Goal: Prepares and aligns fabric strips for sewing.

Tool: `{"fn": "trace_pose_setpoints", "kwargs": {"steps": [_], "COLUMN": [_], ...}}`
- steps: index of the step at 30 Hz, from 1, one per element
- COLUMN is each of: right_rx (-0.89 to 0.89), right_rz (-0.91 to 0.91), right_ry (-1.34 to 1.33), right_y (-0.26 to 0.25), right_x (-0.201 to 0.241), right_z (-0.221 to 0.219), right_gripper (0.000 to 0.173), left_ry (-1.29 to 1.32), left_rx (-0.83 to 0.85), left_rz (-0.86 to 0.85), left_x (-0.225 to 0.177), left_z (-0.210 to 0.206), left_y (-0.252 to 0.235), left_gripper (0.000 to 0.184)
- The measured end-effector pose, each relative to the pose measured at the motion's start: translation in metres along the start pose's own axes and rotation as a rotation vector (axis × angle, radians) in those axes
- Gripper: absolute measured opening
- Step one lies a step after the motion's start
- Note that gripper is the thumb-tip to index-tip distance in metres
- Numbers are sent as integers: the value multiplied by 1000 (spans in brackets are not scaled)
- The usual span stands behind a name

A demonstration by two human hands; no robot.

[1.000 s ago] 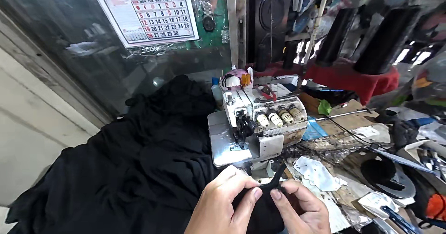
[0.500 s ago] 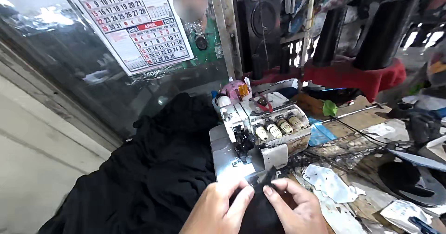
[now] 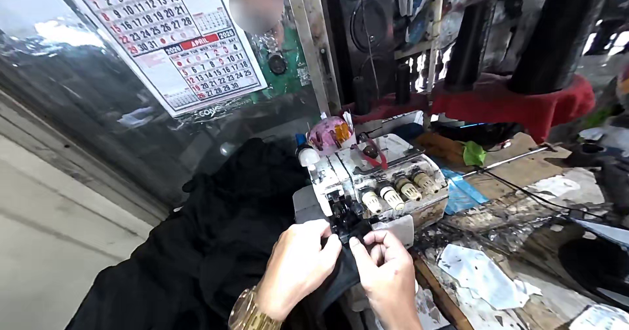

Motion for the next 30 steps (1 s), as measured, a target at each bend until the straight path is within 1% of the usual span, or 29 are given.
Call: {"fn": "trace_pose_setpoints", "kwargs": {"steps": [2, 4, 7, 12, 19, 22, 25, 27, 28, 30], "right_rx": [-9, -3, -18, -46, -28, -27, 25, 108, 154, 170], "right_rz": [60, 101, 112, 111, 58, 55, 19, -55, -98, -116], "right_ry": [-4, 11, 35, 47, 31, 22, -78, -182, -226, -225], "right_y": [0, -1, -1, -1, -3, -3, 0, 3, 4, 6], "right_x": [1, 2, 3, 5, 5, 3, -3, -7, -8, -7], "right_z": [-1, -2, -3, -3, -6, -7, -7, -1, 7, 30], "right_gripper": [16, 17, 17, 19, 19, 19, 20, 22, 24, 29], "left_ry": [-6, 4, 7, -14, -42, -34, -24, -102, -175, -253], "left_rx": [-47, -54, -99, -206, -196, -109, -31, -46, -97, -279], "left_rz": [-32, -20, 14, -2, 88, 133, 136, 90, 26, -174], "left_x": [1, 2, 5, 4, -1, -2, -2, -5, -9, -21], "left_z": [-2, -2, -2, -5, -6, -2, 0, 7, 12, 19], "left_y": [2, 2, 1, 6, 10, 4, 4, 13, 23, 46], "left_gripper": [27, 26, 24, 25, 27, 28, 31, 34, 37, 39]}}
Point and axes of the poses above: each hand's wrist, its own y-axis away from the middle knuckle, its own z-axis out of the back of the hand, x = y × z, the point moved 6 cm from there along -y, towards the middle knuckle, and after that the axes turned 5 degrees about y, right-handed, at the moved point
